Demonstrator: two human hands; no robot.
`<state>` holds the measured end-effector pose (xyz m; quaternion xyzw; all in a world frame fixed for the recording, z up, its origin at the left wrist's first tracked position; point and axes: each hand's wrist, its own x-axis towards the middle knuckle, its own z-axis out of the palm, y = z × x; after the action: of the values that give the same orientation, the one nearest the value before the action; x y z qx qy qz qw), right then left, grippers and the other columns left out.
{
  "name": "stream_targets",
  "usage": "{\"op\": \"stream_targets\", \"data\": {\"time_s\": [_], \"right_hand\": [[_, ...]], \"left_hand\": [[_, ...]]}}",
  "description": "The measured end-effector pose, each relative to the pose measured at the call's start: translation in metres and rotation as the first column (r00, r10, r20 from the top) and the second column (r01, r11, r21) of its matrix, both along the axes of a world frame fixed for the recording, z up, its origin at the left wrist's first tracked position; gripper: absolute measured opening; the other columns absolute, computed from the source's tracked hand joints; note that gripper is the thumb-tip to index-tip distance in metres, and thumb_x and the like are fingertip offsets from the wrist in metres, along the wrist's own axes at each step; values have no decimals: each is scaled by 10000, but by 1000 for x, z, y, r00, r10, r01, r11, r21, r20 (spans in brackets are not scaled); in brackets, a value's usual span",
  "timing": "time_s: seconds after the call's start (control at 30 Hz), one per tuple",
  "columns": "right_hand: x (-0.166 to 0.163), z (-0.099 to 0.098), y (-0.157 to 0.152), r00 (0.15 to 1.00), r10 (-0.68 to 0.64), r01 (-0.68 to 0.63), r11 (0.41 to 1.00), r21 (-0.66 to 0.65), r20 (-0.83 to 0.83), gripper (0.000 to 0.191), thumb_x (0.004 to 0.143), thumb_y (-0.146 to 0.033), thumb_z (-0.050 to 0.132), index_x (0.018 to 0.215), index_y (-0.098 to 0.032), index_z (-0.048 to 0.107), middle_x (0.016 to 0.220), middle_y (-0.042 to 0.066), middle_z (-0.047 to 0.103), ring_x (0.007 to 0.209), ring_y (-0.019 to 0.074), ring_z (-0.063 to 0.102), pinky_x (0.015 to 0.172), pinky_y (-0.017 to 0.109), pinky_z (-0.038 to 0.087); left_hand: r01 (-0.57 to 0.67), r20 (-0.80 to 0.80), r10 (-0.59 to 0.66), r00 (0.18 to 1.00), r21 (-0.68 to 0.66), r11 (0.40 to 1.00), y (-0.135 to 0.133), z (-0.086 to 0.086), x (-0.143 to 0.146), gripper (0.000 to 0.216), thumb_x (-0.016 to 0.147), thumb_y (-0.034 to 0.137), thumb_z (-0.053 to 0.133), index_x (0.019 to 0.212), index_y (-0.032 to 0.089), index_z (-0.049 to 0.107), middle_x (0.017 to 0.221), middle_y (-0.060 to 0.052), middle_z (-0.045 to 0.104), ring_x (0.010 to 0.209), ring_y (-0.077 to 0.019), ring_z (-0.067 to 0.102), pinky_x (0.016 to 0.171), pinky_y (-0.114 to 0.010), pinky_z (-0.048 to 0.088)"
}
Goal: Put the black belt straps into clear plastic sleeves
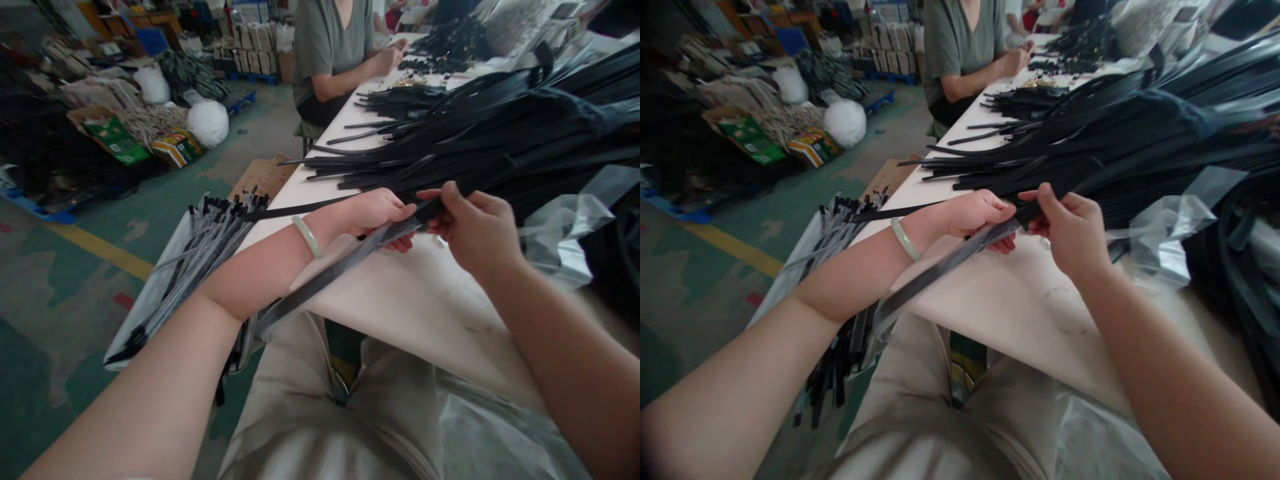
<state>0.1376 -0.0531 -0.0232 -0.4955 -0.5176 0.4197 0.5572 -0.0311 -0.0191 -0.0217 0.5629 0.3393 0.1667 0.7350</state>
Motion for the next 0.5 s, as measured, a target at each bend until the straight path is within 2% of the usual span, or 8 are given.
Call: {"op": "stream_targets", "data": {"time_s": [0.07, 0.13, 0.23, 0.3, 0.4, 0.5], "right_hand": [[-6, -5, -3, 994, 25, -21, 999, -38, 104, 315, 807, -450, 656, 824, -139, 701, 549, 3, 547, 454, 97, 482, 408, 208, 442], [-11, -8, -6, 987, 38, -27, 997, -71, 155, 343, 780, -470, 677, 803, -129, 697, 551, 1, 551, 456, 97, 489, 407, 207, 464], [-14, -8, -8, 992, 81, -65, 986, -153, 95, 418, 737, -535, 695, 680, -123, 651, 554, 20, 561, 478, 109, 518, 415, 213, 491], [-13, -7, -9, 989, 149, -142, 968, -208, 16, 477, 711, -591, 689, 631, -125, 619, 575, 43, 583, 509, 126, 552, 444, 228, 516], [-12, -6, -8, 963, 259, -268, 940, -210, -68, 527, 672, -647, 684, 603, -133, 592, 570, 57, 594, 502, 138, 567, 438, 233, 513], [-11, -6, -4, 969, 237, -245, 960, -134, -70, 537, 630, -666, 697, 603, -144, 572, 511, 29, 566, 438, 123, 536, 401, 224, 490]], "left_hand": [[-8, -81, 17, 997, 109, 994, 2, -1, -1, 383, 931, 306, 438, 670, 97, 626, 609, -90, 657, 559, -161, 636, 589, -295, 517], [43, -155, -1, 988, 266, 963, 4, 3, -3, 392, 921, 319, 458, 656, 95, 639, 587, -81, 651, 515, -137, 612, 547, -250, 490], [118, -182, -34, 983, 475, 872, 3, 12, -4, 416, 893, 389, 503, 648, 91, 658, 595, -77, 660, 496, -114, 596, 505, -197, 448], [86, -148, -6, 989, 542, 836, 1, 18, -3, 449, 863, 464, 526, 638, 95, 647, 600, -77, 662, 500, -114, 598, 498, -187, 442], [-1, -125, 71, 990, 485, 875, -5, 23, -3, 535, 810, 602, 514, 671, 97, 628, 610, -94, 663, 514, -145, 619, 497, -209, 457], [-56, -126, 92, 988, 265, 963, -13, 29, -9, 706, 738, 764, 411, 723, 90, 620, 674, -150, 676, 591, -206, 655, 508, -254, 481]]}}
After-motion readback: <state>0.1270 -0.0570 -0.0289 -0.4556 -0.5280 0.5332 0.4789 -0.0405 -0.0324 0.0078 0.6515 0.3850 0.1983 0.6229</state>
